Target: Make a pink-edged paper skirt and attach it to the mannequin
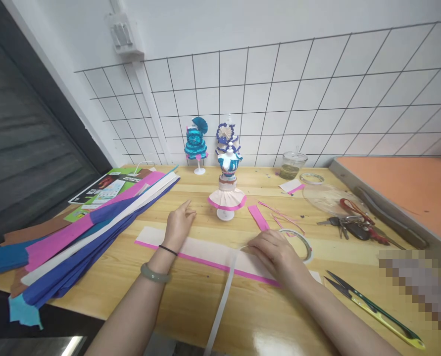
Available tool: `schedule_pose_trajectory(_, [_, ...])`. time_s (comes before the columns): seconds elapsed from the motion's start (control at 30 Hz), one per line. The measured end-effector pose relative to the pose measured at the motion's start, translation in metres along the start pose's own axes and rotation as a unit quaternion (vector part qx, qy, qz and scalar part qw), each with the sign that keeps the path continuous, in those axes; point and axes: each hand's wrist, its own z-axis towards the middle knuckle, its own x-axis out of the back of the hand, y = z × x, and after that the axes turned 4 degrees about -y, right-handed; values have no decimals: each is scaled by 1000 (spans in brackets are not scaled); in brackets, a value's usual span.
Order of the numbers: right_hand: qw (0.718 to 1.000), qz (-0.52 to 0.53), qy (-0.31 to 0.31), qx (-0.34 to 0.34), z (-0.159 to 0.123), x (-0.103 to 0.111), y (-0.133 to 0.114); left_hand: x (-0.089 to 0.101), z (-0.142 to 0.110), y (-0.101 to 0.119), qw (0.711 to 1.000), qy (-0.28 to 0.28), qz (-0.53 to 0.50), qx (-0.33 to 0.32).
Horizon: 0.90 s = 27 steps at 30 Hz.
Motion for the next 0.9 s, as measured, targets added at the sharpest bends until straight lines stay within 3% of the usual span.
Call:
schedule_pose_trajectory(0.3, [1000,1,0,3,2,-3,-1,9,-8,12,998,54,43,0])
schedule_pose_trajectory(0.5, [999,-50,0,9,3,-2,-5,9,-29,42,988,88,50,-116])
schedule_pose_trajectory(0.57, [997,-71,-8,13,4,-1,-6,6,-40,55,985,64,45,-154])
schedule_pose_trajectory(0.73, [994,-104,-37,24,5,-2,-6,-6,-60,78,953,-55,37,-295])
schedule_pose_trajectory(0.9, [991,-115,-61,16,9,2,-11,-18,-67,82,945,-134,52,-293])
